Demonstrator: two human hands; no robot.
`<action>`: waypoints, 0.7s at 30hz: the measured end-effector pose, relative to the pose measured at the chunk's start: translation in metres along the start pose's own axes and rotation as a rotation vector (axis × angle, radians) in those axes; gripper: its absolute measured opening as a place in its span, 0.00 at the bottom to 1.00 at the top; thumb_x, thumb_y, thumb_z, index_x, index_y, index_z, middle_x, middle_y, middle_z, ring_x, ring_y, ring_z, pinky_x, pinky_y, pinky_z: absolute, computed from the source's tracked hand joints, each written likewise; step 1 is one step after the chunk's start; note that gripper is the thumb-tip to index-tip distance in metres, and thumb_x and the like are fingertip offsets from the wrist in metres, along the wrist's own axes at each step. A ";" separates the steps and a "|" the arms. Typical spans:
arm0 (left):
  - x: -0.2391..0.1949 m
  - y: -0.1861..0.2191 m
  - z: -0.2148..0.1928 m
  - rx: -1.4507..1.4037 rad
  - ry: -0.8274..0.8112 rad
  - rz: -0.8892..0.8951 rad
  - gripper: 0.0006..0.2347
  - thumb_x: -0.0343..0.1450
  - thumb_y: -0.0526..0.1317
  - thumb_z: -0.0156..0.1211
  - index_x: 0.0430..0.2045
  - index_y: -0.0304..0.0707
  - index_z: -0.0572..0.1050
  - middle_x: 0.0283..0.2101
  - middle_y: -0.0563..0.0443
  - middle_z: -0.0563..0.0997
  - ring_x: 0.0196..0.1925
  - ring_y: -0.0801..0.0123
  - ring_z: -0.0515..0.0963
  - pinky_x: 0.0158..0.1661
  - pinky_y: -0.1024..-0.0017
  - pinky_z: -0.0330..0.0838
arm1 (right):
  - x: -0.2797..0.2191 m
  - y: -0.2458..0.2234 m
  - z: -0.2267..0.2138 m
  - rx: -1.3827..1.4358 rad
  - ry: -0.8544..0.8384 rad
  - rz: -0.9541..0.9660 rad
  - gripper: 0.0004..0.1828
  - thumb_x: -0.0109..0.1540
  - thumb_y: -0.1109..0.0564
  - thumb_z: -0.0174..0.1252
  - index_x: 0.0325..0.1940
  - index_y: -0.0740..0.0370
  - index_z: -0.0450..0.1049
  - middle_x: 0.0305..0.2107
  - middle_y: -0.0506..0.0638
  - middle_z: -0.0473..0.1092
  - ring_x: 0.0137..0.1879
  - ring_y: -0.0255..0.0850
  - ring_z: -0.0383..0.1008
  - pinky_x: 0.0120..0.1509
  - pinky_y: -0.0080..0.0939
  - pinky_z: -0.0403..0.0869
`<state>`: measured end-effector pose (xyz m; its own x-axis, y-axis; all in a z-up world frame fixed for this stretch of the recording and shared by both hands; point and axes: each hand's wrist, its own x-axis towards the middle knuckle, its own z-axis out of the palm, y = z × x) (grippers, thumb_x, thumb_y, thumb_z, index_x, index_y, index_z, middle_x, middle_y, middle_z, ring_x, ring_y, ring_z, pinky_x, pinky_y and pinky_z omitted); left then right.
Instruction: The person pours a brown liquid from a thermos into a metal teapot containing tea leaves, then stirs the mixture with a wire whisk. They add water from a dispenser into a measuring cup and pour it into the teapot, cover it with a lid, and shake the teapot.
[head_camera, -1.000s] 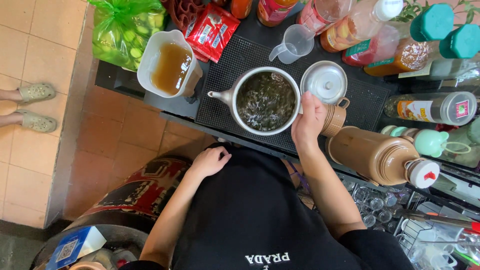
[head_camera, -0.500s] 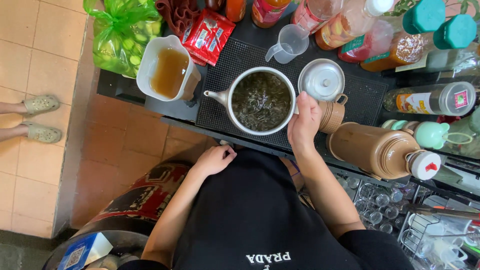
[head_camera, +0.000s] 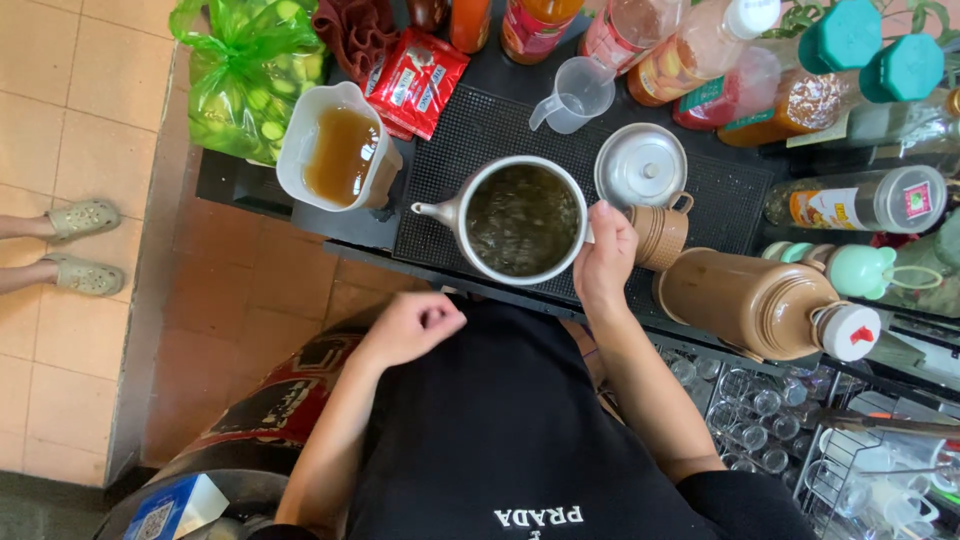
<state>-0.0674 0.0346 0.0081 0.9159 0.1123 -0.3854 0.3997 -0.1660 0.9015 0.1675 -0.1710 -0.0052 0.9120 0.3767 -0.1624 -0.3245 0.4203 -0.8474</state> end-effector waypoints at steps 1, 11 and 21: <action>0.001 0.005 -0.006 -0.001 0.004 -0.003 0.07 0.69 0.42 0.67 0.28 0.37 0.83 0.21 0.53 0.79 0.22 0.77 0.71 0.27 0.75 0.67 | 0.001 0.001 -0.003 0.001 -0.003 0.004 0.15 0.73 0.54 0.52 0.37 0.65 0.74 0.33 0.48 0.74 0.38 0.32 0.72 0.46 0.33 0.72; 0.045 0.051 -0.028 -0.288 0.755 0.346 0.17 0.72 0.31 0.66 0.56 0.32 0.74 0.26 0.64 0.68 0.28 0.85 0.65 0.33 0.84 0.63 | 0.003 -0.021 0.010 0.027 0.015 -0.053 0.14 0.72 0.54 0.52 0.39 0.65 0.75 0.36 0.48 0.74 0.42 0.32 0.72 0.52 0.34 0.72; 0.070 0.045 -0.016 -0.216 0.722 0.388 0.11 0.70 0.31 0.70 0.46 0.33 0.83 0.29 0.60 0.72 0.27 0.82 0.65 0.29 0.82 0.58 | 0.002 -0.016 -0.015 0.003 0.056 -0.030 0.16 0.73 0.53 0.51 0.38 0.66 0.76 0.35 0.49 0.76 0.40 0.33 0.74 0.48 0.33 0.73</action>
<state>0.0143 0.0506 0.0249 0.7085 0.6965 0.1134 -0.0215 -0.1393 0.9900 0.1778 -0.1891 0.0007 0.9339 0.3170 -0.1652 -0.2975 0.4332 -0.8508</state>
